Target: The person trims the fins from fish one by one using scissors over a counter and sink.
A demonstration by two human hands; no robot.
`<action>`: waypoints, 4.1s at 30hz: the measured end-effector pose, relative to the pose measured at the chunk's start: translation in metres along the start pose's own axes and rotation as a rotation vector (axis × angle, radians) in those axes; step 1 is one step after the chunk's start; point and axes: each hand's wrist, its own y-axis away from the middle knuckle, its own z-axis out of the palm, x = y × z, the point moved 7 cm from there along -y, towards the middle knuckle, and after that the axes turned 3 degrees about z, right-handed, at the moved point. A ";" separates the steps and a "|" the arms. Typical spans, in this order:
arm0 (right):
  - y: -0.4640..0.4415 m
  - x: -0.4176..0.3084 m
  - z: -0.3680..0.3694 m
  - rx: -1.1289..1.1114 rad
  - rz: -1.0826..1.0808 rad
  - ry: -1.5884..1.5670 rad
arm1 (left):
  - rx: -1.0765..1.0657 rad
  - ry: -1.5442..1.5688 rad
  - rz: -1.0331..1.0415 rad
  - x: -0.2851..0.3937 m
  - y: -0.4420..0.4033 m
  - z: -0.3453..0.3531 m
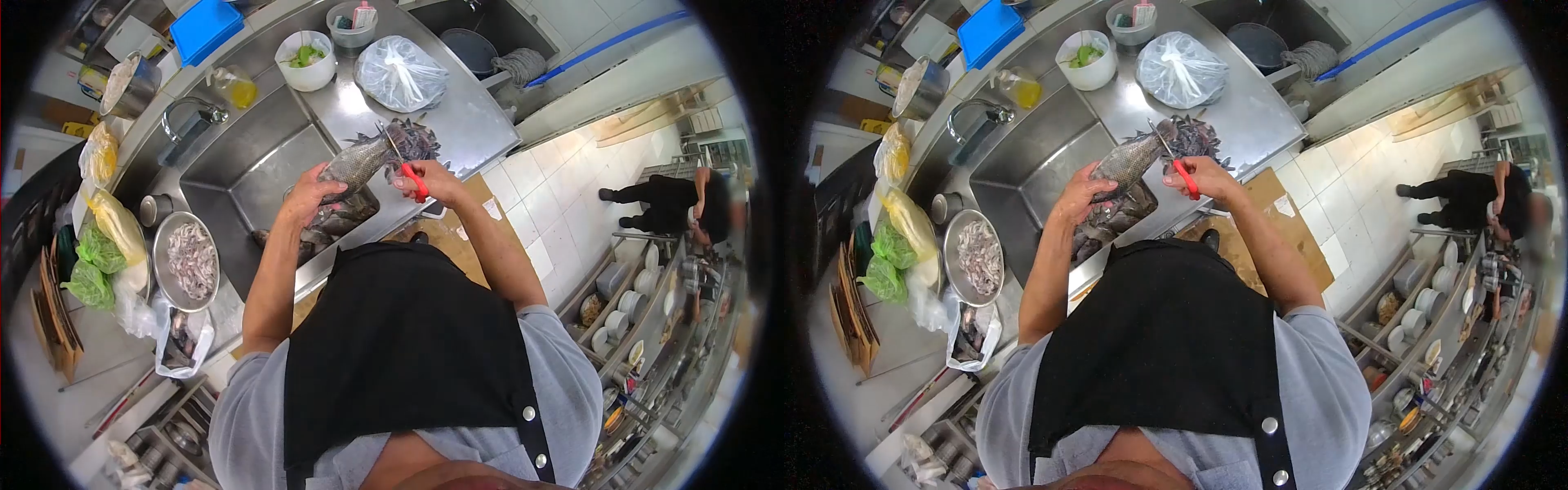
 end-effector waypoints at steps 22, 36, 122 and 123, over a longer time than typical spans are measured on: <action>0.024 0.009 -0.033 -0.031 -0.004 -0.073 | 0.423 0.619 0.563 0.025 -0.050 0.035; 0.013 0.039 0.003 0.226 0.087 -0.216 | 0.393 0.275 0.450 0.020 -0.085 0.016; 0.011 -0.011 0.010 0.478 -0.076 0.588 | 0.013 0.437 0.220 -0.013 -0.113 0.006; 0.010 -0.008 0.009 0.478 -0.075 0.588 | 0.010 0.460 0.218 -0.011 -0.113 0.007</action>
